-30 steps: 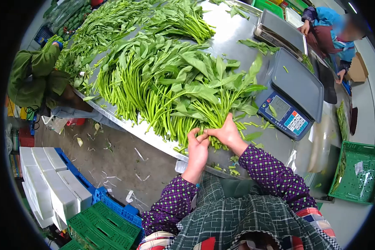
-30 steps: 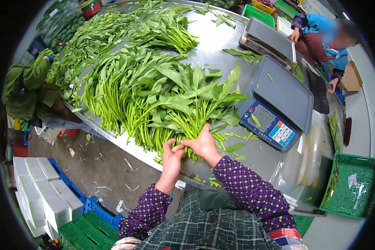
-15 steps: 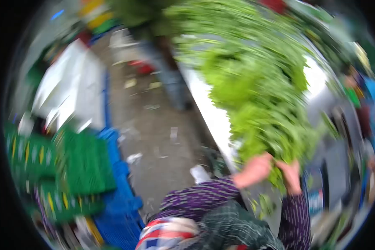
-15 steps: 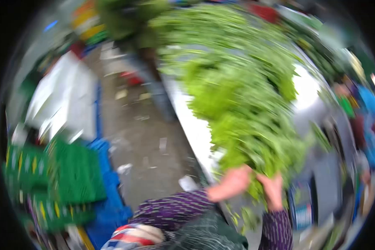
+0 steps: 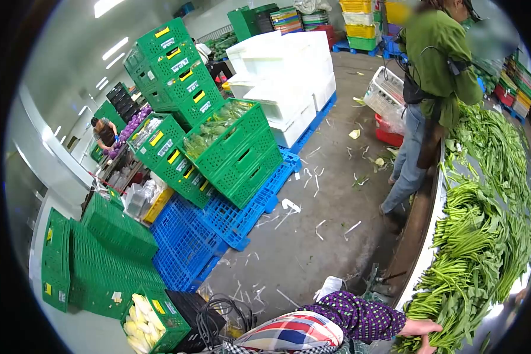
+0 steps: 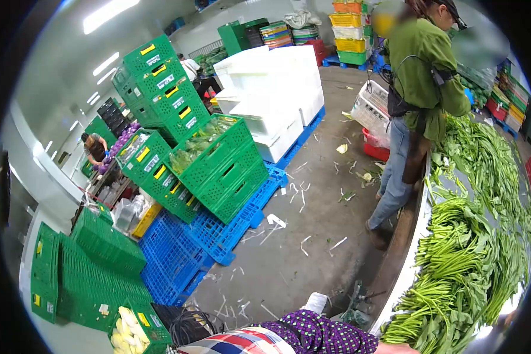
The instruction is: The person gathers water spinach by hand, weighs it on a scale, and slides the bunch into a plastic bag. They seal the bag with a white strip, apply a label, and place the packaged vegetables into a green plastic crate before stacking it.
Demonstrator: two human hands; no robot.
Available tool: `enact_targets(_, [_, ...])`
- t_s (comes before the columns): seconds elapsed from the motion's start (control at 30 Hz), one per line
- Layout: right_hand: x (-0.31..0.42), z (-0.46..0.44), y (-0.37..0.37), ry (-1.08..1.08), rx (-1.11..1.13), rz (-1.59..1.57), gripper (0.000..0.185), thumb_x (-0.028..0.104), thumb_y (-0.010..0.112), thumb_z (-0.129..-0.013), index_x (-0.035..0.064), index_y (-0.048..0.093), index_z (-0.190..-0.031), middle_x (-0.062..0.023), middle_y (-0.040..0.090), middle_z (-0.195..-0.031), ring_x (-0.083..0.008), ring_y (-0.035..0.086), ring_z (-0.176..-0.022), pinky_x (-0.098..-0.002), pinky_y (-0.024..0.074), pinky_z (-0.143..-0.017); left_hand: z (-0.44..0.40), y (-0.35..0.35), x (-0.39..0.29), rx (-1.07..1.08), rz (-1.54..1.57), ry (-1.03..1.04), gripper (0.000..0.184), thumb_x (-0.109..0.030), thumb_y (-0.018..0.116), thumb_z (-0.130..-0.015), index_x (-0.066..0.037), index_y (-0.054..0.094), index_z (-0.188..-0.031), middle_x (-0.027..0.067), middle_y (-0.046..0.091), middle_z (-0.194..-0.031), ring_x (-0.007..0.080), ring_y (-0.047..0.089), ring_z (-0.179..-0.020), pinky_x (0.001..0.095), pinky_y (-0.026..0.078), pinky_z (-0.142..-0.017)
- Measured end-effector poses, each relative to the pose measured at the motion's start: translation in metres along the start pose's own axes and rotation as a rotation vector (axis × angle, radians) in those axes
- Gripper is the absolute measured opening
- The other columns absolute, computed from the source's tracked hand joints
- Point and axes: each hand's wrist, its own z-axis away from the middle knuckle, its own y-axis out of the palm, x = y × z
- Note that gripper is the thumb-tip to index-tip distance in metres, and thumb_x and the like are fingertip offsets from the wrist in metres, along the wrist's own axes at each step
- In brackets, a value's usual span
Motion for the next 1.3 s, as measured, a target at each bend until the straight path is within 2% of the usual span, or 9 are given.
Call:
enact_targets(0.13, [0.007,0.013,0.001,0.012,0.0,0.045,0.051,0.004,0.067,-0.076,-0.001,0.051,-0.124,-0.0087,0.062,-0.11,-0.0192,0.06,-0.094,-0.0308,0.0481,-0.084,0.0,-0.004,0.004,0.153,-0.051,-0.001,0.052,-0.054,0.041,-0.091,-0.008,0.053,-0.113,0.0093,0.059,-0.08,0.0222,0.053,-0.072,0.0371,0.042,-0.068])
enact_targets(0.23, [0.01,0.018,-0.006,0.013,0.002,0.057,0.05,0.005,0.067,-0.076,-0.0009,0.051,-0.124,-0.0085,0.062,-0.109,-0.0189,0.06,-0.094,-0.0306,0.0482,-0.084,-0.045,-0.013,0.043,0.071,-0.485,0.561,0.042,-0.034,0.037,-0.095,0.003,0.058,-0.099,0.0264,0.061,-0.097,0.0385,0.057,-0.084,0.0443,0.043,-0.077])
enact_targets(0.5, [0.022,0.029,-0.014,0.091,0.091,0.062,0.049,0.005,0.067,-0.077,-0.0005,0.052,-0.123,-0.008,0.062,-0.109,-0.0182,0.06,-0.093,-0.0301,0.0485,-0.083,0.019,0.022,0.018,-0.158,-0.693,0.48,0.02,-0.002,0.052,-0.071,0.003,0.058,-0.09,0.0191,0.059,-0.078,0.0351,0.056,-0.073,0.0416,0.044,-0.063])
enact_targets(0.53, [0.034,0.032,-0.005,0.132,0.116,0.067,0.049,0.005,0.067,-0.077,-0.0004,0.052,-0.123,-0.0079,0.062,-0.109,-0.0181,0.06,-0.093,-0.03,0.0485,-0.083,0.012,0.018,0.036,-0.25,-0.636,0.867,0.017,-0.001,0.055,-0.068,0.001,0.058,-0.085,0.0183,0.057,-0.08,0.0344,0.055,-0.08,0.0419,0.043,-0.066])
enact_targets(0.63, [0.06,0.023,-0.011,0.061,0.162,0.096,0.045,0.003,0.068,-0.076,0.0021,0.055,-0.119,-0.0067,0.063,-0.103,-0.016,0.061,-0.089,-0.0292,0.052,-0.076,0.02,-0.007,0.008,-0.649,-1.096,1.16,0.047,-0.013,0.061,-0.068,0.007,0.057,-0.11,0.0243,0.055,-0.117,0.0385,0.05,-0.115,0.0451,0.04,-0.099])
enact_targets(0.73, [0.044,0.013,-0.03,-0.02,0.078,0.103,0.062,-0.001,0.071,-0.064,-0.0018,0.048,-0.122,-0.0072,0.06,-0.107,-0.0162,0.057,-0.091,-0.0297,0.0481,-0.08,0.035,-0.012,-0.019,-0.404,-1.324,0.666,0.087,-0.041,0.067,-0.076,0.005,0.031,-0.139,0.0243,0.022,-0.15,0.0366,0.018,-0.14,0.0495,0.017,-0.113])
enact_targets(1.0, [0.087,0.022,-0.039,0.16,-0.043,0.175,0.052,0.0,0.073,-0.059,-0.008,0.054,-0.106,-0.0094,0.063,-0.091,-0.0184,0.059,-0.078,-0.0303,0.0486,-0.074,0.02,-0.034,-0.001,-0.459,-1.47,0.577,0.086,-0.037,0.065,-0.078,0.007,0.026,-0.141,0.0237,0.018,-0.151,0.0371,0.02,-0.139,0.0574,0.028,-0.104])
enact_targets(1.2, [0.038,0.012,-0.041,0.151,-0.128,0.14,0.043,-0.001,0.073,-0.058,-0.007,0.059,-0.098,-0.0093,0.063,-0.085,-0.0177,0.058,-0.077,-0.0304,0.0487,-0.073,0.03,-0.01,-0.013,-0.444,-1.163,0.637,0.086,-0.029,0.068,-0.075,0.009,0.024,-0.139,0.0274,0.022,-0.147,0.0407,0.019,-0.138,0.0539,0.019,-0.109])
enact_targets(1.3, [0.052,0.017,-0.021,0.177,-0.065,0.104,0.059,-0.001,0.073,-0.058,-0.0089,0.051,-0.113,-0.0122,0.062,-0.099,-0.02,0.058,-0.088,-0.0318,0.0487,-0.078,0.015,0.006,-0.005,-0.451,-1.32,0.633,0.106,-0.045,0.073,-0.069,0.011,0.017,-0.141,0.0305,0.017,-0.148,0.0413,0.01,-0.141,0.0529,0.007,-0.113])
